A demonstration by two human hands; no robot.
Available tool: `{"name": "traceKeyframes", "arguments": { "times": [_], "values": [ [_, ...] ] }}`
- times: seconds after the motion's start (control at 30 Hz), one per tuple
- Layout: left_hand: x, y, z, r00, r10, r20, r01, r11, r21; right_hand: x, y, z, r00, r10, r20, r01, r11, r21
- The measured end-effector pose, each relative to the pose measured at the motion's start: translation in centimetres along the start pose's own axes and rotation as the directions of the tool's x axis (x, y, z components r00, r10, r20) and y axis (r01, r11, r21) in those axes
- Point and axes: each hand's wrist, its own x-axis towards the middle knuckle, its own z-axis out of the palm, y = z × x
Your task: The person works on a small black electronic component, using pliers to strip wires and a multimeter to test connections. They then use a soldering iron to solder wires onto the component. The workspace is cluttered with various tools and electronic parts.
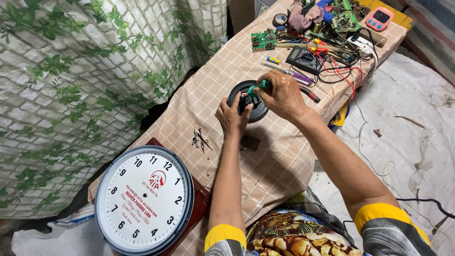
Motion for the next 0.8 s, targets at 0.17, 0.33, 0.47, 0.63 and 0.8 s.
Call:
{"name": "traceKeyframes", "arguments": {
  "times": [0.17,0.33,0.47,0.63,0.8],
  "values": [
    [-0.2,0.7,-1.0,0.999,-0.024,0.039,0.025,0.999,-0.024,0.1,0.0,0.3,1.000,-0.011,0.016,0.011,1.000,0.005],
    [-0.3,0.7,-1.2,0.998,-0.019,0.059,0.020,1.000,-0.020,-0.2,-0.6,0.5,1.000,-0.027,0.010,0.027,1.000,0.003],
    [-0.5,0.7,-1.2,0.999,-0.003,0.033,0.005,0.999,-0.034,-0.5,-1.3,0.1,0.999,-0.048,0.022,0.048,0.999,0.023],
    [-0.3,0.4,-0.9,0.999,-0.001,0.036,0.002,1.000,-0.017,-1.2,-1.2,-0.2,0.999,-0.041,0.014,0.040,0.999,0.019],
    [-0.3,0.4,-0.8,0.999,0.002,0.038,-0.001,1.000,-0.004,-1.4,-1.0,0.0,1.000,-0.019,0.007,0.018,0.999,0.037]
  ]
}}
